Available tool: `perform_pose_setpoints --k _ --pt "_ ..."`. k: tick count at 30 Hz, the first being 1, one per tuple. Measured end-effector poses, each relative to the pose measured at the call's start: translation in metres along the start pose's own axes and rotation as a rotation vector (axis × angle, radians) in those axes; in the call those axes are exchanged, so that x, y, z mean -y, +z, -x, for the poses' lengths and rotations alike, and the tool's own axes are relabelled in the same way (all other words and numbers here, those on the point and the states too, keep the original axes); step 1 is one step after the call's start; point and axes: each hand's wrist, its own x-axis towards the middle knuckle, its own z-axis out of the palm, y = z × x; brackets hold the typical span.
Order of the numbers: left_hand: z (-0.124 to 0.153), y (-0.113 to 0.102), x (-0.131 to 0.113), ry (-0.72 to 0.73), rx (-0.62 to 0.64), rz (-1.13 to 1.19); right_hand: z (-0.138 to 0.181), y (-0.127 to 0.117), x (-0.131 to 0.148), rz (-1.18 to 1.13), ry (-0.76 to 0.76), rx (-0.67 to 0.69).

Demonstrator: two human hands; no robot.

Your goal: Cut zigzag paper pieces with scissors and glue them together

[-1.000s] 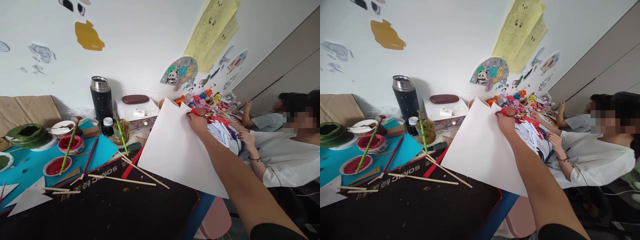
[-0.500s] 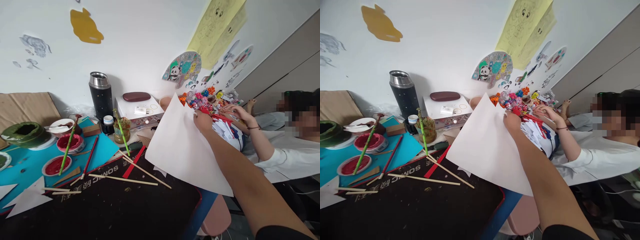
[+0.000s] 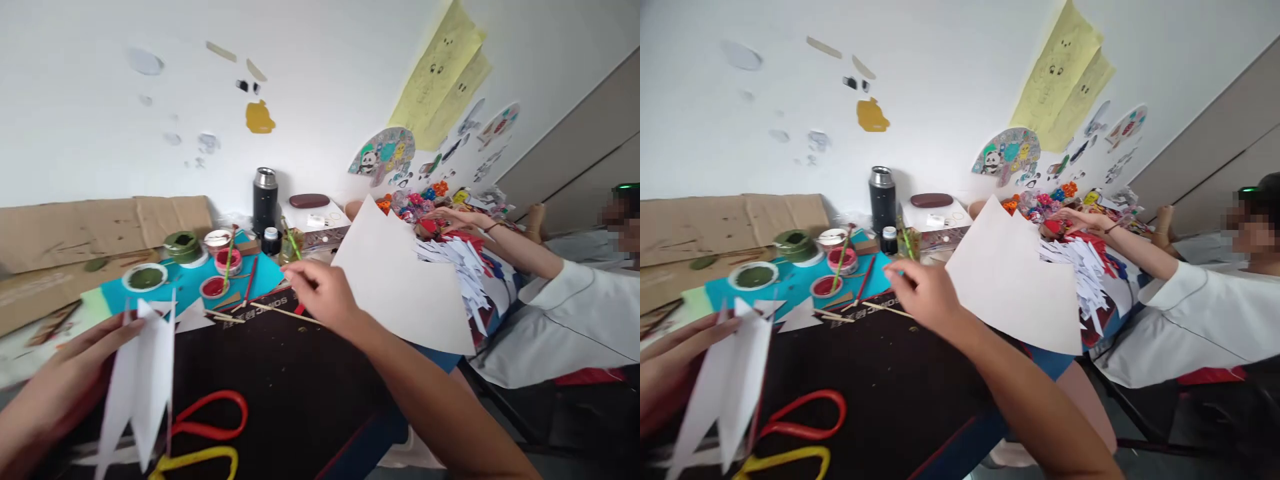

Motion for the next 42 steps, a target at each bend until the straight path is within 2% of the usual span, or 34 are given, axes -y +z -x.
perform_pose_setpoints --k 2,3,5,6,9,12,16,19,23,28,34,42 --pt "0.019 0.009 -0.022 -0.063 0.109 0.186 0.018 0.04 0.019 -0.111 0.005 0.114" --pt "0.028 0.012 -0.03 -0.048 0.153 0.24 0.024 0.058 0.025 -0.184 0.031 0.149" --pt "0.041 0.013 -0.038 0.014 0.23 0.332 0.03 0.087 0.03 -0.363 0.117 0.141" --pt "0.044 0.012 -0.039 0.04 0.23 0.348 0.029 0.099 0.03 -0.45 0.182 0.125" --pt "0.047 0.007 -0.035 0.115 0.25 0.367 0.018 0.123 0.028 -0.65 0.317 0.13" --pt "0.047 0.007 -0.032 0.159 0.318 0.359 0.001 0.135 0.029 -0.708 0.308 0.188" --pt "0.048 0.014 -0.032 0.279 0.37 0.324 -0.012 0.147 0.038 -0.737 0.318 0.177" --pt "0.048 0.017 -0.029 0.327 0.373 0.299 -0.008 0.153 0.042 -0.781 0.308 0.159" --pt "0.049 0.019 -0.022 0.303 0.401 0.269 0.006 0.152 0.036 -0.766 0.274 0.232" --pt "0.055 0.024 -0.022 0.265 0.402 0.24 0.009 0.146 0.028 -0.804 0.356 0.275" --pt "0.056 0.026 -0.021 0.272 0.402 0.222 0.008 0.147 0.03 -0.746 0.295 0.313" --pt "0.063 0.024 -0.025 0.22 0.399 0.288 0.008 0.144 0.028 -0.854 0.399 0.317"
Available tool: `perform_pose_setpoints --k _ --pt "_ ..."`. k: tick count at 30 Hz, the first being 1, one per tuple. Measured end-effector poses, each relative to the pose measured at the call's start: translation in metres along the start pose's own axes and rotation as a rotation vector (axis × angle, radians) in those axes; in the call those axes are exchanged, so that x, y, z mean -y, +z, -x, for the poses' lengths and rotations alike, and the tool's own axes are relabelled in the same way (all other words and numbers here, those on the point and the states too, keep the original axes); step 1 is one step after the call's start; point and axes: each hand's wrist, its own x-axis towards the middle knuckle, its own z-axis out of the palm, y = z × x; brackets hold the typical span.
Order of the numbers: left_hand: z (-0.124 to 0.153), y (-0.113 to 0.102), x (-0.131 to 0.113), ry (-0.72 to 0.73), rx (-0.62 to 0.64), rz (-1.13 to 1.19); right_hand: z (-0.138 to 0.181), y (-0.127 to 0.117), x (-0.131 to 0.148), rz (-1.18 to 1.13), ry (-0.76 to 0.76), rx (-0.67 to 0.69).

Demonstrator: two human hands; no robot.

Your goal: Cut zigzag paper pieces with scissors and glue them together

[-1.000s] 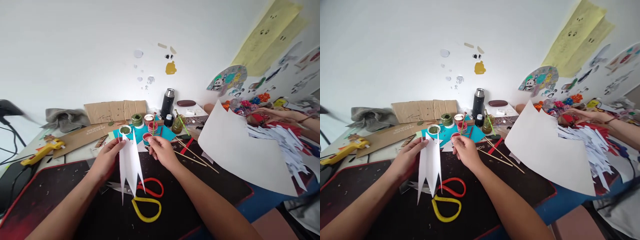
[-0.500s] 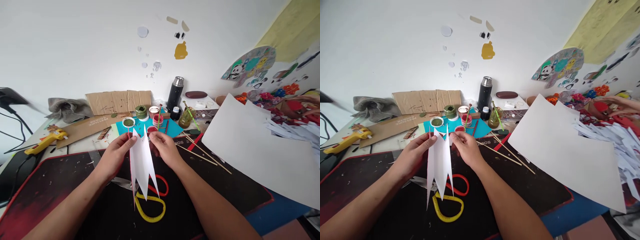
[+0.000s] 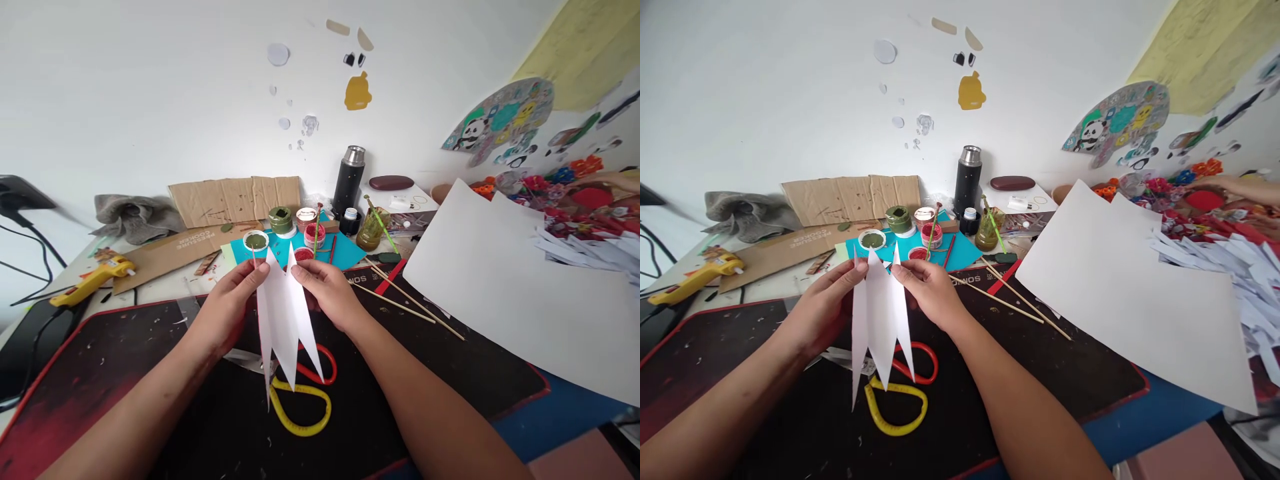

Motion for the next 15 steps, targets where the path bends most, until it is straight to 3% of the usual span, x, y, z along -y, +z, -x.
perform_pose_setpoints --k 8,15 --pt "0.001 -0.0005 -0.0039 0.028 0.057 -0.06 0.0017 0.0011 0.0083 -0.074 0.048 -0.016" --pt "0.0019 -0.0014 -0.0063 0.024 -0.011 -0.228 0.004 0.0032 0.0066 -0.073 0.053 0.052"
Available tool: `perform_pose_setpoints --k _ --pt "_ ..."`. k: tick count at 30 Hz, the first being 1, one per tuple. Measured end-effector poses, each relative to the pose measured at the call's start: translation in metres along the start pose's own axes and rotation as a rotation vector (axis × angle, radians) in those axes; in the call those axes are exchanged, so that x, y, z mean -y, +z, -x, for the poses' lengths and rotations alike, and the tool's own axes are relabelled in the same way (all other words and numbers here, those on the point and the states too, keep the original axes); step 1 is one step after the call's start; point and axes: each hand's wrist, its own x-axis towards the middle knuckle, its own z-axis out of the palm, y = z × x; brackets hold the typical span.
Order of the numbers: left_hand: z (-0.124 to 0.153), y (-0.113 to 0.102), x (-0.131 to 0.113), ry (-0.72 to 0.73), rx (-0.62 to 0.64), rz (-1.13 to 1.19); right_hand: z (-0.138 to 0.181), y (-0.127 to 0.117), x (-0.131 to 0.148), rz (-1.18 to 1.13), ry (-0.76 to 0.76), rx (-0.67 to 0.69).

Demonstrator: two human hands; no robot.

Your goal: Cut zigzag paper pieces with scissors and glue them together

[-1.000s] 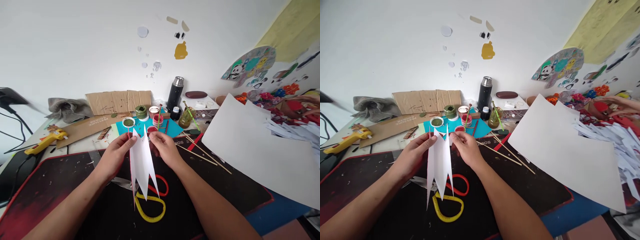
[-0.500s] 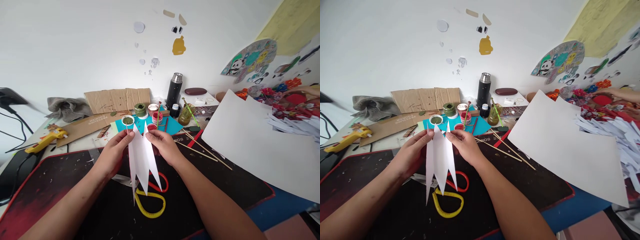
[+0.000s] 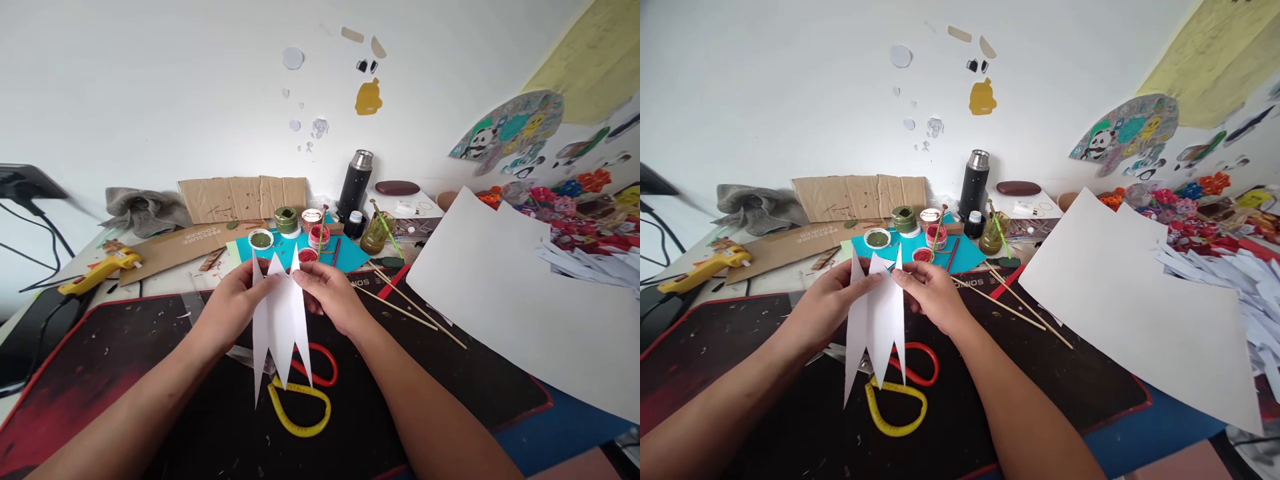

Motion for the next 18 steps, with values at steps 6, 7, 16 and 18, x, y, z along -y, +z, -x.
perform_pose_setpoints --k 6,7,16,18 --pt "0.0001 -0.0008 -0.0027 -0.017 -0.009 0.038 0.0007 -0.0002 -0.0012 -0.006 -0.029 0.0" --pt "0.0003 -0.0008 -0.0029 -0.024 -0.006 0.051 0.0006 -0.0003 -0.0011 -0.009 -0.029 -0.005" --pt "0.0037 0.0012 -0.0057 -0.025 -0.007 -0.018 0.0021 0.0006 0.0004 0.012 0.012 -0.01" --pt "0.004 0.001 -0.007 -0.012 0.003 -0.044 0.0022 0.0005 0.0004 0.01 0.003 -0.006"
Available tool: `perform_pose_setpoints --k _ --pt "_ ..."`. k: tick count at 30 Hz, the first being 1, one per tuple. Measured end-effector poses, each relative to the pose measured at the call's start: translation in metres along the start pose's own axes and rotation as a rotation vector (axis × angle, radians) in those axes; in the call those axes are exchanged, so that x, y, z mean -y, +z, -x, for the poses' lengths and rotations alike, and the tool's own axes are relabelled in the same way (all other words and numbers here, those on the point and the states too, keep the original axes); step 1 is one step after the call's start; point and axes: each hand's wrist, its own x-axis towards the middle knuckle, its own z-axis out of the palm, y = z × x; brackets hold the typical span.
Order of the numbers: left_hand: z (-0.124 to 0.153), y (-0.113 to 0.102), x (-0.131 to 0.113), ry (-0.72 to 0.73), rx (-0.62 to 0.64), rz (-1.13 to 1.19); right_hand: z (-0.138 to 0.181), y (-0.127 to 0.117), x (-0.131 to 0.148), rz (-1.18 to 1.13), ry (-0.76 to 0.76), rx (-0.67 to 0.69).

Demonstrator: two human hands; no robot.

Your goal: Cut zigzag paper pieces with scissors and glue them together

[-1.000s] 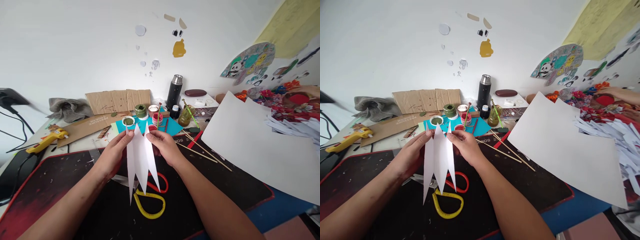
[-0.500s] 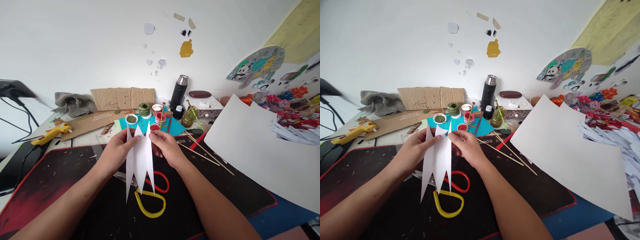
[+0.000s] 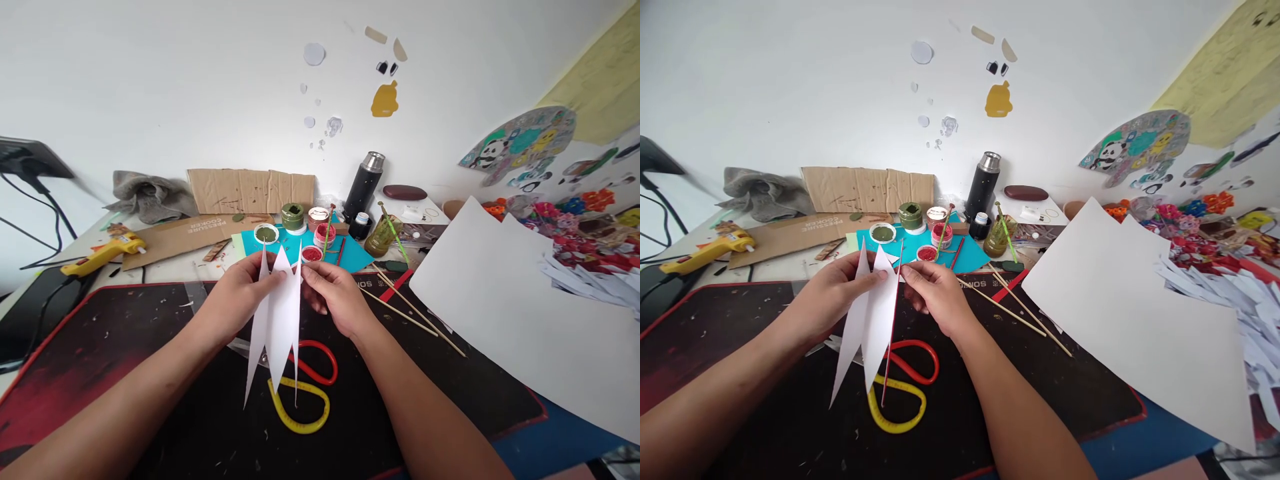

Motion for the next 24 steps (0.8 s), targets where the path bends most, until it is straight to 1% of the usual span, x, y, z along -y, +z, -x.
perform_pose_setpoints --k 4,8,10,13,15,18,21,24 --pt "0.001 -0.001 -0.002 0.058 0.009 -0.109 0.0 0.0 -0.001 -0.009 -0.007 0.008" --pt "0.001 -0.003 -0.002 0.057 0.008 -0.176 -0.001 0.0 -0.001 -0.012 0.003 0.001" --pt "0.0 -0.004 -0.001 0.063 -0.006 -0.185 -0.001 0.0 -0.001 -0.011 -0.006 -0.028" --pt "-0.002 -0.006 0.001 0.09 -0.064 -0.226 0.0 0.0 0.001 0.006 -0.038 -0.085" --pt "-0.003 -0.007 0.002 0.115 -0.097 -0.274 0.0 0.001 0.001 0.055 -0.066 -0.097" --pt "-0.003 -0.007 0.001 0.147 -0.125 -0.336 0.002 0.004 0.0 0.195 -0.101 -0.086" --pt "-0.002 -0.007 0.0 0.156 -0.128 -0.388 0.004 0.006 -0.004 0.34 -0.17 -0.108" --pt "-0.002 -0.007 -0.001 0.153 -0.123 -0.425 0.005 0.006 -0.009 0.425 -0.211 -0.13"
